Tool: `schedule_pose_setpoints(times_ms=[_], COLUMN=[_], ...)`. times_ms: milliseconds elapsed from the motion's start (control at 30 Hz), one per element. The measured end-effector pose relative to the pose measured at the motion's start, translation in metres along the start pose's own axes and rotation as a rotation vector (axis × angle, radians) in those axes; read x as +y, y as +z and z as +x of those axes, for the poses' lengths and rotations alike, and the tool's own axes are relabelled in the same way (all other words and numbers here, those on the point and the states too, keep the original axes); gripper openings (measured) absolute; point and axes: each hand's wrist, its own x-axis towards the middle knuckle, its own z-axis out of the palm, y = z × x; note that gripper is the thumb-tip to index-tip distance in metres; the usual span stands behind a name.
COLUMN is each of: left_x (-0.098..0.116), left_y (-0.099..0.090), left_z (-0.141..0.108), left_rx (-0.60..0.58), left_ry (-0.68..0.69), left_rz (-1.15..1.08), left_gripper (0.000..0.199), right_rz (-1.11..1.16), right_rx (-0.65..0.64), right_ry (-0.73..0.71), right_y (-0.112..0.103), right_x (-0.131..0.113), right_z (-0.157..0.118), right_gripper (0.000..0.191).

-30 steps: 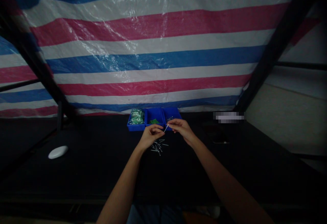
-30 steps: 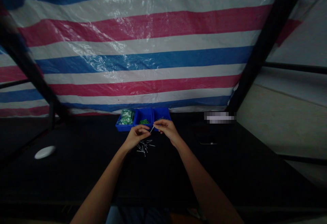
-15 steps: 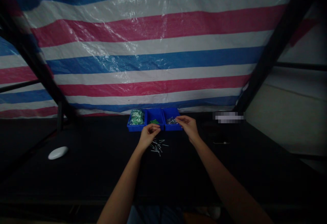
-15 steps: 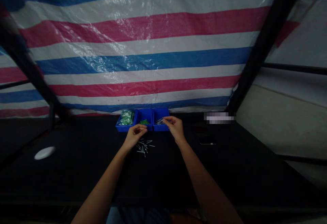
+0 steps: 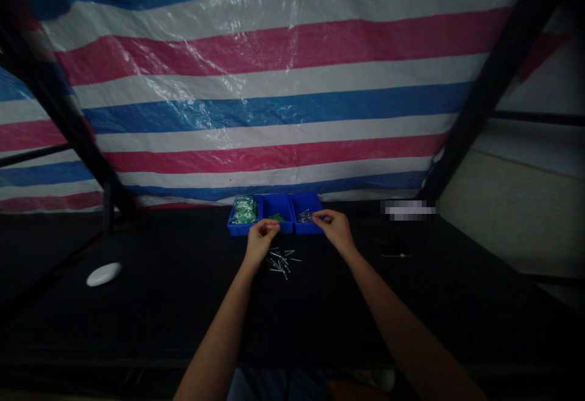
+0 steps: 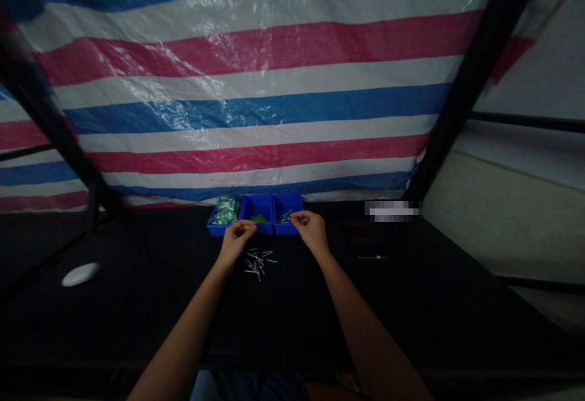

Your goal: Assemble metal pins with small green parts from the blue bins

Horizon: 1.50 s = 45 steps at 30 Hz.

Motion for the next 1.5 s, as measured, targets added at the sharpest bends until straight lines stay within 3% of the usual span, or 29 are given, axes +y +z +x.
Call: schedule_pose_setpoints(times_ms=[167, 233, 367, 567, 800, 1067, 1500], left_x=[-0.001, -0.001, 0.000, 0.001, 0.002, -0.001, 0.001], left_y=[-0.001, -0.001, -0.002, -0.002, -0.002, -0.002, -0.003], left_z=[0.000, 0.001, 0.000, -0.001, -0.001, -0.001, -0.001], left_rx=[0.002, 0.002, 0.006, 0.005, 0.001, 0.003, -0.011], left_ry=[-0.009, -0.009, -0.009, 0.006, -0.007, 0.006, 0.019], left_rz=[-0.004, -0.008, -0.014, -0.037, -0.036, -0.032, -0.022], left_gripper=[0.023, 0.023, 0.023, 0.022, 0.023, 0.022, 0.022], right_rz=[-0.024, -0.018, -0.082, -0.218, -0.283, -0.352, -0.237], right_rx=[-0.029, -0.167, -0.572, -0.758, -0.799, -0.856, -0.754], right_ry=[-0.128, -0.186, -0.272, -0.380, -0.454, -0.451, -0.397], right_y=[0.000, 0.003, 0.013, 0.023, 0.023, 0.026, 0.028], right_x=[-0.012, -0.021, -0.039, -0.045, -0.039, -0.038, -0.037], right_z=[-0.004, -0.010, -0.028, -0.043, -0.039, -0.042, -0.041], right_gripper=[0.022, 0.020, 0.023, 0.038, 0.046, 0.043, 0.042])
